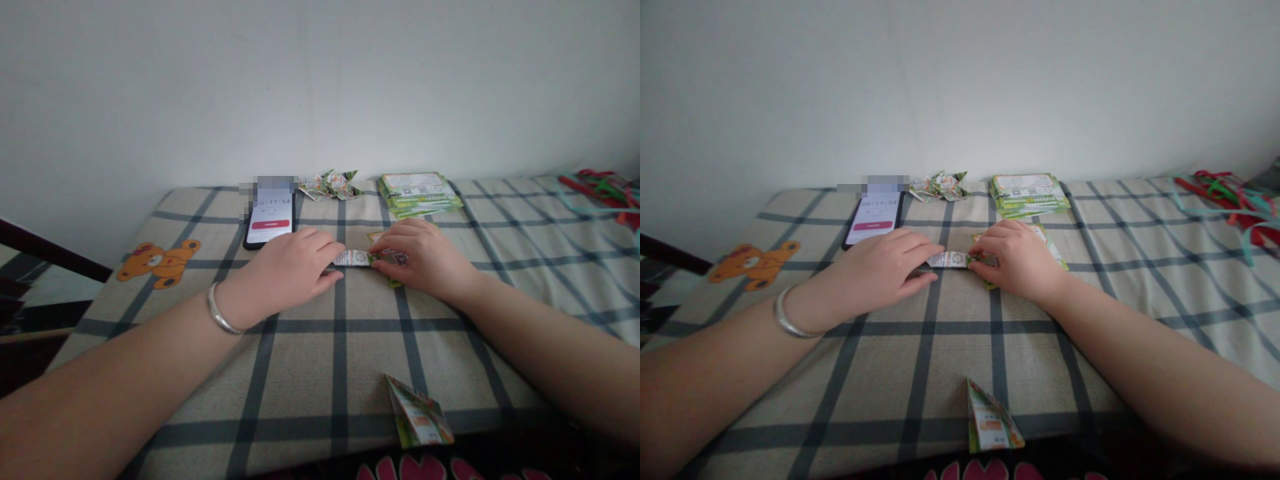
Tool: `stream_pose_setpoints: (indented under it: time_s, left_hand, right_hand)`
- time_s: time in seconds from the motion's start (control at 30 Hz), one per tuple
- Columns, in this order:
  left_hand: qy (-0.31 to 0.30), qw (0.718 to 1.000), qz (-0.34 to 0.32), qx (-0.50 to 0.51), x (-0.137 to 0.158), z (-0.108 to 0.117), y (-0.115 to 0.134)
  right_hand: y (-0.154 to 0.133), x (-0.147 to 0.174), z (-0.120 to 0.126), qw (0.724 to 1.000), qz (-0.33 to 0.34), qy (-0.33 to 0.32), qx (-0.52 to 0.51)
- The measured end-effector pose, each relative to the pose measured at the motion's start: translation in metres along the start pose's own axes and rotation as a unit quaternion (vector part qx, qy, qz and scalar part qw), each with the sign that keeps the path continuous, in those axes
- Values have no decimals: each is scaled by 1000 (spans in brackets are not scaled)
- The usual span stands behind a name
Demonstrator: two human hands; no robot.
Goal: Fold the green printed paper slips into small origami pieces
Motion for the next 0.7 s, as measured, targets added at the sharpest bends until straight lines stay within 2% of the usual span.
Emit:
stream_pose_setpoints:
  time_s: [0.2, 0.43, 0.6, 0.7]
  left_hand:
    - [-2, 999, 16, 37, -2, 0, 3]
    - [53, 998, 36, 21, -4, 4, 2]
    - [50, 997, 46, 43, -4, 2, 0]
    - [55, 996, 50, 43, -4, 2, -1]
  right_hand:
    - [2, -4, -2, 1000, 19, -1, -14]
    - [-3, -4, 0, 998, 42, 9, -48]
    - [-8, -3, 6, 994, 103, 23, -25]
    - [-10, -2, 7, 994, 112, 14, -3]
Point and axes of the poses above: each hand's wrist, its own x-axis away from the middle knuckle, its own z-axis out of the back of the hand, y = z × x, the point moved 4 cm from there along -x, towards the middle knuckle, and after that the axes turned 8 degrees about z, right-handed, at the moved point
